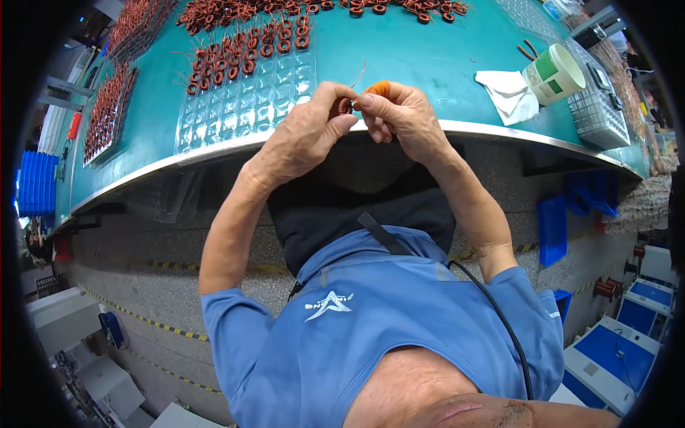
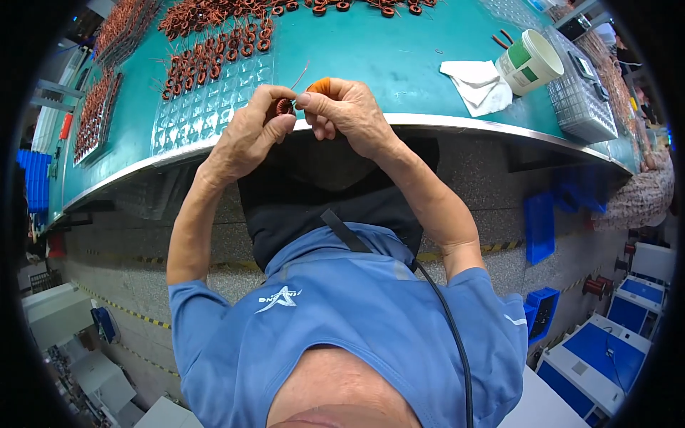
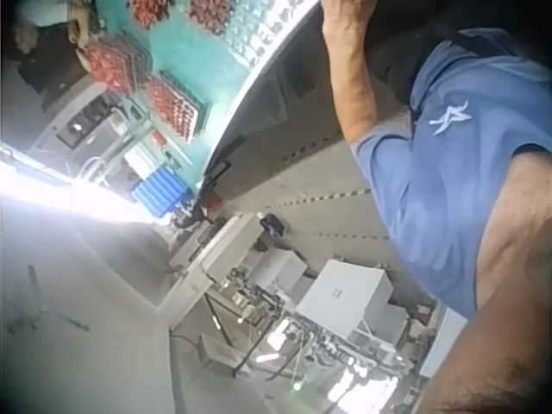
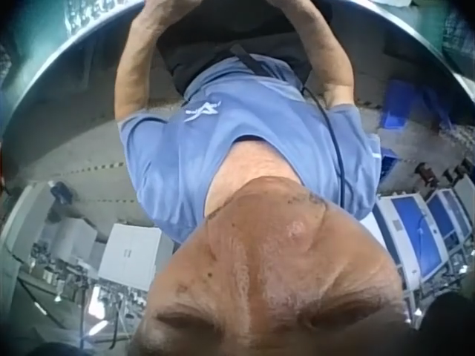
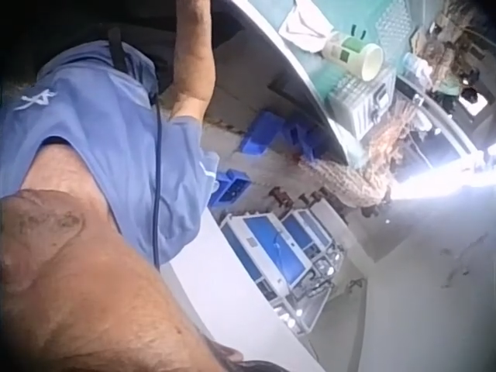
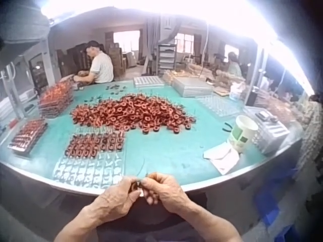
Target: Assembling small electronic inductors by using a wire-hook tool to organize leads and placing them into a plastic tray.
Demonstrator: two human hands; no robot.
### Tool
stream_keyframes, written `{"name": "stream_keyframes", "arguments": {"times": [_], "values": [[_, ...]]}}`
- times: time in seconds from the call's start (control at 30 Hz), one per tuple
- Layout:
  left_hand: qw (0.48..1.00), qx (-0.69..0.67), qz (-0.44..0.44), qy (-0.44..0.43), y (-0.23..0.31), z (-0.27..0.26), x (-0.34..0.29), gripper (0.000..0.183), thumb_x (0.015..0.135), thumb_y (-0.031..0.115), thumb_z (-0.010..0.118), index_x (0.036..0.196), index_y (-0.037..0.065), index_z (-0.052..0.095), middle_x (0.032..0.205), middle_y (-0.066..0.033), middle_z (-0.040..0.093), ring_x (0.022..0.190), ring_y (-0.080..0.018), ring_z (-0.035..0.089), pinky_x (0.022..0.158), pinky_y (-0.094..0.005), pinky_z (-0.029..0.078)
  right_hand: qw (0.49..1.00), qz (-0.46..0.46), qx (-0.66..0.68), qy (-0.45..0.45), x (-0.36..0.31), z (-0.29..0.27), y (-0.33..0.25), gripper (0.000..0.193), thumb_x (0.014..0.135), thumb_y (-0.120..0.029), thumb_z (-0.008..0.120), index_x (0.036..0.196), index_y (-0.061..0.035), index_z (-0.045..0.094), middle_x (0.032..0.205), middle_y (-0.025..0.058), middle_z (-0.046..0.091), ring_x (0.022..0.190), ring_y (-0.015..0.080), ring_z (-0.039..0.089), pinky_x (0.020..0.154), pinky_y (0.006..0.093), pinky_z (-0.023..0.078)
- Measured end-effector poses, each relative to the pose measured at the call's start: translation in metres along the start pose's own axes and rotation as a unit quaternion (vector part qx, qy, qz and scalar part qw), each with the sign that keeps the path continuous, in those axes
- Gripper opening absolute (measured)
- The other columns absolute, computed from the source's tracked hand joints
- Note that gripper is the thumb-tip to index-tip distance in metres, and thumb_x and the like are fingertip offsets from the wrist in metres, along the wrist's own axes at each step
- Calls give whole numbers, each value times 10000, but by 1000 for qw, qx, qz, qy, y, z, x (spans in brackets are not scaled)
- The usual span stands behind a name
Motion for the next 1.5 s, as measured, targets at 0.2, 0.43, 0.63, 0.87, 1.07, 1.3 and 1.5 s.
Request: {"name": "stream_keyframes", "arguments": {"times": [0.2, 0.43, 0.63, 0.87, 1.07, 1.3, 1.5], "values": [[996, -71, -36, -27, -12, 3, 0, 308, 930, 167, 601, 1179, 28, 484, 886, -148, 637, 812, -253, 631, 726, -351, 494, 996, -44, -39, 65, -6, 4, -9, 278, 880, -246, 702, 924, 17, 625, 688, 27, 612, 521, 64, 557, 448, 170, 415], [994, -102, -23, -6, -12, 5, 0, 306, 912, 118, 624, 1169, 25, 485, 903, -137, 651, 799, -232, 642, 711, -334, 503, 990, -88, -62, 95, -14, 10, -24, 311, 866, -217, 716, 1002, 35, 593, 738, 75, 650, 547, 77, 595, 454, 181, 452], [996, -91, 9, -7, -5, 10, -1, 296, 911, 102, 630, 1143, 5, 474, 902, -132, 656, 815, -205, 651, 706, -307, 514, 987, -116, -35, 101, -19, 10, -26, 263, 863, -148, 712, 986, 30, 562, 787, 97, 659, 580, 96, 609, 491, 200, 488], [962, -272, -8, 23, -6, 19, -5, 298, 940, 146, 607, 1140, -5, 446, 831, -75, 608, 696, -96, 569, 602, -228, 464, 982, -163, -19, 96, -21, 14, -39, 202, 851, -106, 706, 950, 13, 576, 755, 64, 647, 599, 89, 597, 541, 223, 505], [925, -368, 58, 75, -12, 23, -11, 322, 975, 202, 553, 1177, 3, 400, 791, -66, 571, 648, -108, 545, 579, -229, 456, 983, -39, 170, 56, -4, 18, -13, 151, 811, -83, 707, 884, -11, 597, 686, 37, 594, 574, 84, 532, 519, 233, 461], [933, -328, 12, 147, -31, -3, -24, 240, 996, 123, 489, 1189, 15, 397, 733, -35, 518, 619, -98, 495, 573, -230, 420, 986, -124, 30, 110, 6, 16, -28, 248, 906, -182, 661, 1038, 15, 589, 777, 59, 605, 566, 94, 555, 529, 205, 446], [955, -240, -1, 176, -55, -27, -38, 261, 969, 110, 524, 1192, 17, 426, 732, -32, 538, 630, -99, 523, 577, -247, 444, 970, -128, -207, 26, 34, 60, -33, 305, 890, -165, 684, 1088, 45, 585, 851, 111, 687, 697, 114, 648, 587, 216, 510]]}}
Point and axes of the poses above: each hand's wrist, its own x-axis towards the middle knuckle, its own z-axis out of the palm, y = z × x, the point moved 8 cm from there along x, towards the middle knuckle
